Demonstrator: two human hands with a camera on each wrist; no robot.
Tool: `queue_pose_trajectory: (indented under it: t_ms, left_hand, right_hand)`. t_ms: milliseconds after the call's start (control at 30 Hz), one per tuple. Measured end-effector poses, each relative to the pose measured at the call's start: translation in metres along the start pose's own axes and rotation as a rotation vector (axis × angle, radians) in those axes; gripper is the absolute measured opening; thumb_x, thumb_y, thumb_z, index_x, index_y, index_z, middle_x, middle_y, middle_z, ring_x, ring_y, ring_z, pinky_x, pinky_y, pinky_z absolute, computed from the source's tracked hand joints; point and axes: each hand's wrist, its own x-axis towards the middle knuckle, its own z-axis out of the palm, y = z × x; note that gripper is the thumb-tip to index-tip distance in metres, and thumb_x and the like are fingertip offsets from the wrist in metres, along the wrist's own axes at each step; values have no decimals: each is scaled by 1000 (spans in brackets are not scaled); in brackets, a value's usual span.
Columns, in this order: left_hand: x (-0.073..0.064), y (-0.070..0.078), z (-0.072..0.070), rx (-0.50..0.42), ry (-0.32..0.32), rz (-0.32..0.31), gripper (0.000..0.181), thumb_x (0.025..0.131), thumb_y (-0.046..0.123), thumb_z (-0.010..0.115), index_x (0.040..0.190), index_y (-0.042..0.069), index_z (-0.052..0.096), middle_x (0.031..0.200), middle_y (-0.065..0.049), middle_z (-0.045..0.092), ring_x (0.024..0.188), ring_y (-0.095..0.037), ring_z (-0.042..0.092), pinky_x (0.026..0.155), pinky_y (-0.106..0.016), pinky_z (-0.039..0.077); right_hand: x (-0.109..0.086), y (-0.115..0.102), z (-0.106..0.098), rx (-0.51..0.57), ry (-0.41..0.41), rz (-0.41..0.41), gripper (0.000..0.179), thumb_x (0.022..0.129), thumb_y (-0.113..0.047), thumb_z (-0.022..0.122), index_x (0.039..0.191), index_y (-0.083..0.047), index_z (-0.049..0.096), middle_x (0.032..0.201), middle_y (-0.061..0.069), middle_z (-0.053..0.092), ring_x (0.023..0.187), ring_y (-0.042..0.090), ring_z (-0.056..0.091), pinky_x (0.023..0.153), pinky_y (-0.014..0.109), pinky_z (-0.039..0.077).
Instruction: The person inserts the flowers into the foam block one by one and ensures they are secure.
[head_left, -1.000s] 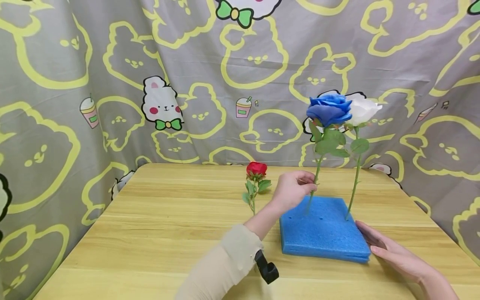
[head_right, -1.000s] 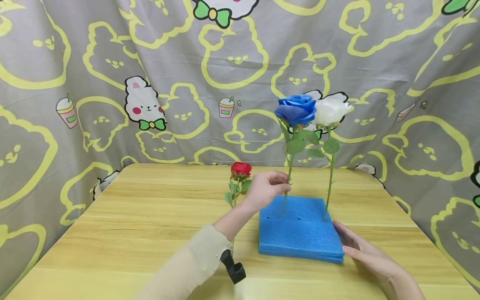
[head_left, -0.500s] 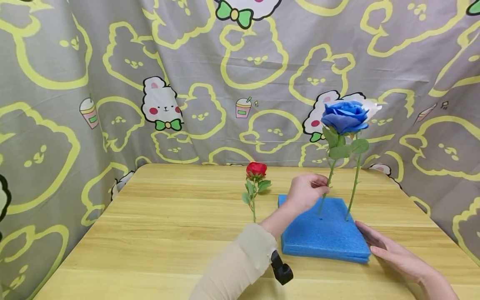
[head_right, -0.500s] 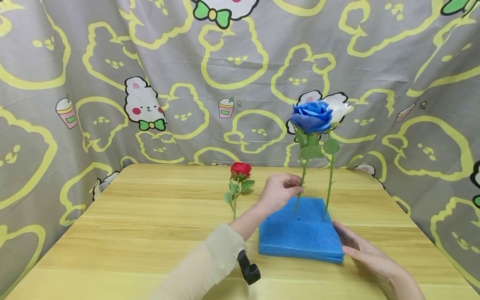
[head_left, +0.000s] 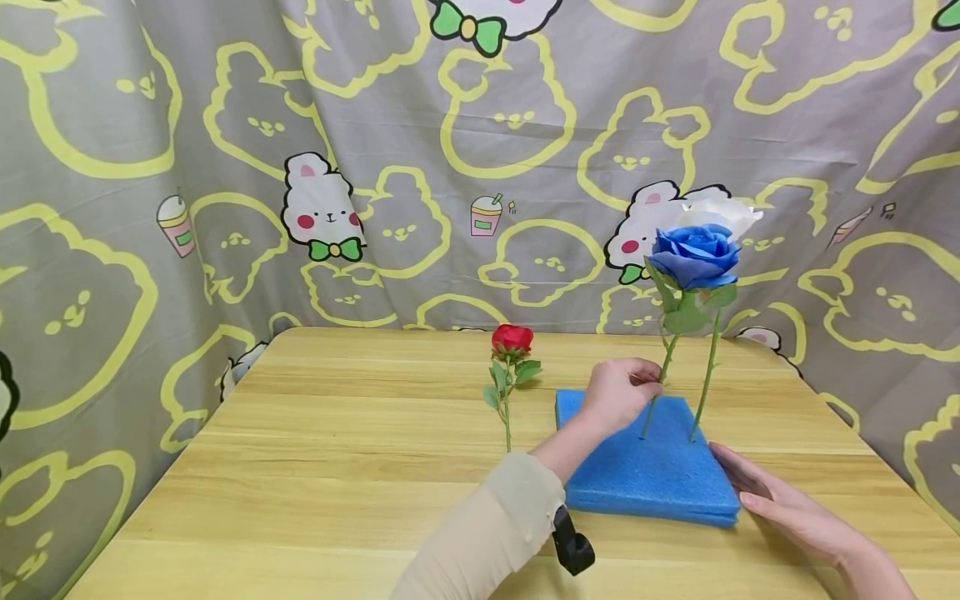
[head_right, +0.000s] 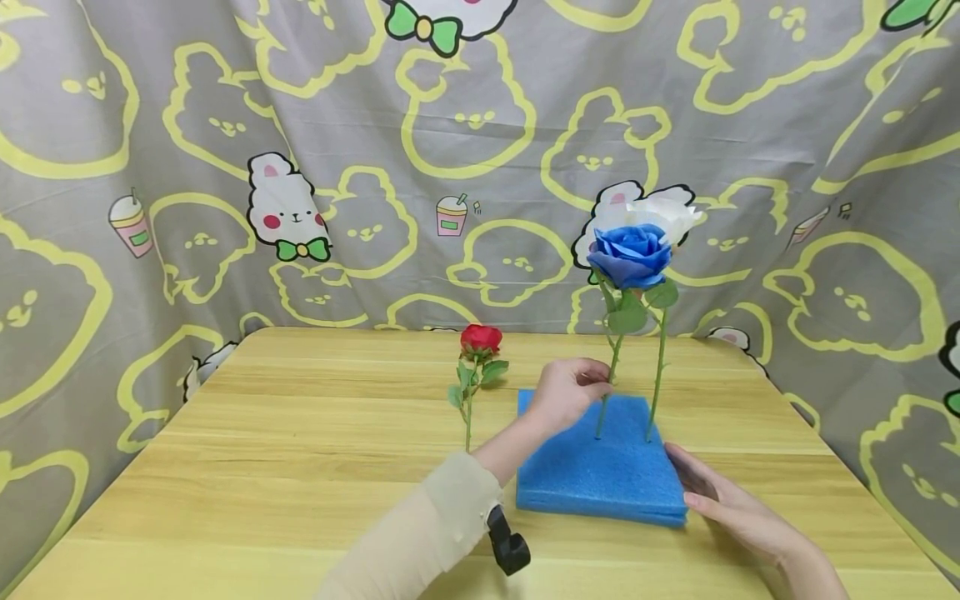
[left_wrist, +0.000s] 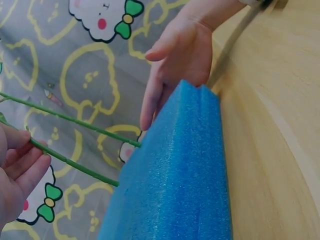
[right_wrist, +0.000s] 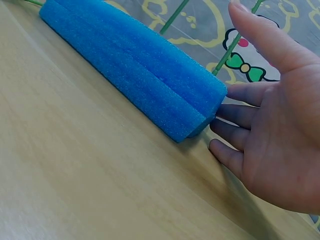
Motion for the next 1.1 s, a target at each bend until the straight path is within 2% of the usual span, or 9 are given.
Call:
queue_pose_trajectory:
  t_ms: [467,767,1100]
  left_hand:
    - [-1,-8,7,121,-12,21,11,85,12,68,94,10,73,80,10,67,71,3,56,61,-9,43]
    - [-2,-16,11,87,-5,-33,9,84,10,68,92,11,73,78,10,66,71,2,57,60,-12,45]
    - [-1,-19,12,75,0,-51,8,84,11,69,91,10,73,75,10,65,68,2,56,59,-12,45]
  right_hand:
    - [-1,1,1,20,-15,-14,54,101,-1,24,141,9,-10,143,-28,25,126,-12,23,96,8,26]
    - [0,-2,2,25,-9,49,57,101,-5,25,140,10,-14,140,-32,26,125,-15,23,96,7,26]
    - [0,-1,2,-34,23,-8,54,101,-2,26,142,10,-6,142,-28,25,125,-13,24,95,7,27]
